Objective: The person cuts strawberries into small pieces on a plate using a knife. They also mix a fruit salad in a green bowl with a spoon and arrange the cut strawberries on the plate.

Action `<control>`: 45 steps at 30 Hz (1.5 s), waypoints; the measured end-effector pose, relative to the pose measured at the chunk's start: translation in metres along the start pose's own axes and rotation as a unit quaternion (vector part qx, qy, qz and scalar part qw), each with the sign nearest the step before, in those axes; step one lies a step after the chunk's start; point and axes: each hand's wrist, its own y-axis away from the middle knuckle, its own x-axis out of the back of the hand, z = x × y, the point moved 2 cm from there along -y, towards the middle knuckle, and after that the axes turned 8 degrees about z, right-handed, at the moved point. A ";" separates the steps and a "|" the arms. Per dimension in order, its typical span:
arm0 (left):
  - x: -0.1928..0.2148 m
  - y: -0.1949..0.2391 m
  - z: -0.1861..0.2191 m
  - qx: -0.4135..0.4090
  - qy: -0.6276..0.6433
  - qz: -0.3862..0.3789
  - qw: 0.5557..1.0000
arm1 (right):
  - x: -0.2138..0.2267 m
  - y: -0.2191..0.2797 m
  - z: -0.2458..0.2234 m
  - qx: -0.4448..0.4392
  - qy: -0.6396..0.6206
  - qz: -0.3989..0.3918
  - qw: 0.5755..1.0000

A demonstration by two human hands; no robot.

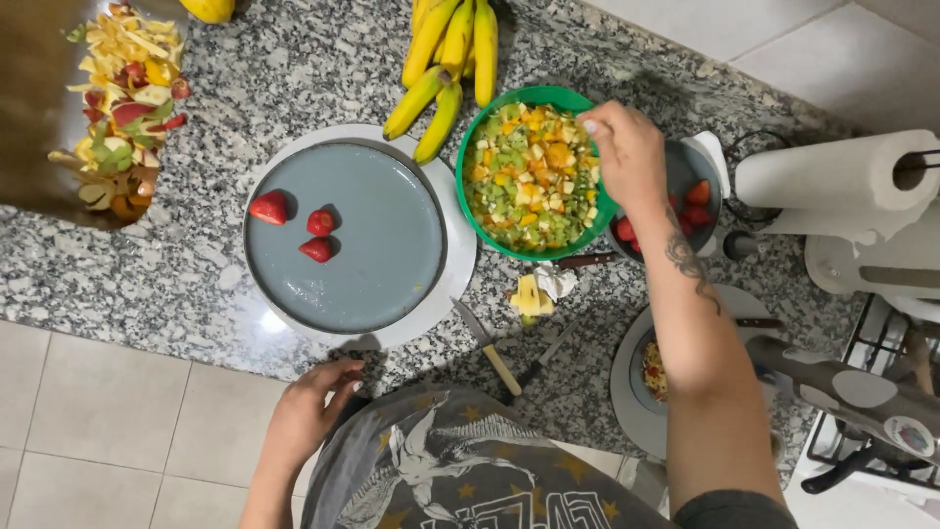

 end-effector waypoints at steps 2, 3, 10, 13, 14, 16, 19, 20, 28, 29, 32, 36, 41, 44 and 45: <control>-0.002 0.001 -0.001 -0.015 0.011 0.009 1.000 | 0.003 -0.002 0.006 -0.187 -0.078 0.104 0.974; -0.002 0.004 0.000 -0.015 0.011 0.008 1.000 | -0.001 0.003 0.013 -0.188 -0.077 0.104 0.974; 0.000 0.009 0.001 0.004 -0.004 0.002 1.000 | -0.023 0.005 0.019 -0.410 -0.248 0.109 0.871; 0.002 0.011 0.002 -0.009 -0.002 0.003 1.000 | -0.017 0.018 0.016 -0.411 -0.284 0.111 0.859; 0.004 0.012 0.003 -0.011 0.000 0.007 1.000 | -0.017 0.021 0.018 -0.397 -0.314 0.116 0.854; 0.005 0.011 -0.001 -0.019 -0.004 0.011 1.000 | -0.008 0.023 0.011 -0.394 -0.310 0.121 0.857; 0.005 0.012 -0.003 -0.026 -0.011 0.009 1.000 | 0.008 0.031 -0.005 -0.371 -0.298 0.125 0.871; 0.005 0.011 -0.002 -0.026 -0.015 0.009 1.000 | 0.014 0.031 -0.011 -0.345 -0.292 0.123 0.884; 0.004 0.005 -0.001 -0.041 -0.017 0.001 0.999 | 0.070 0.024 -0.081 -0.162 -0.111 0.075 0.978; 0.004 0.005 0.000 -0.046 -0.012 0.006 0.999 | 0.076 0.023 -0.087 -0.124 -0.055 0.071 0.988; 0.007 0.004 0.003 -0.017 -0.020 -0.009 1.000 | 0.073 0.029 -0.078 -0.050 0.153 0.063 0.985; 0.007 0.003 0.001 -0.039 -0.026 0.000 0.999 | 0.034 0.034 -0.072 -0.106 0.303 0.010 0.947; 0.014 0.004 0.012 -0.044 -0.015 0.001 0.999 | 0.014 0.043 -0.057 -0.204 0.261 0.041 0.943; 0.013 0.006 0.007 -0.031 -0.005 -0.005 1.000 | 0.021 0.049 -0.049 -0.375 0.147 0.021 0.915; 0.012 0.005 0.005 -0.030 -0.004 -0.004 1.000 | 0.022 0.050 -0.052 -0.374 0.147 0.021 0.916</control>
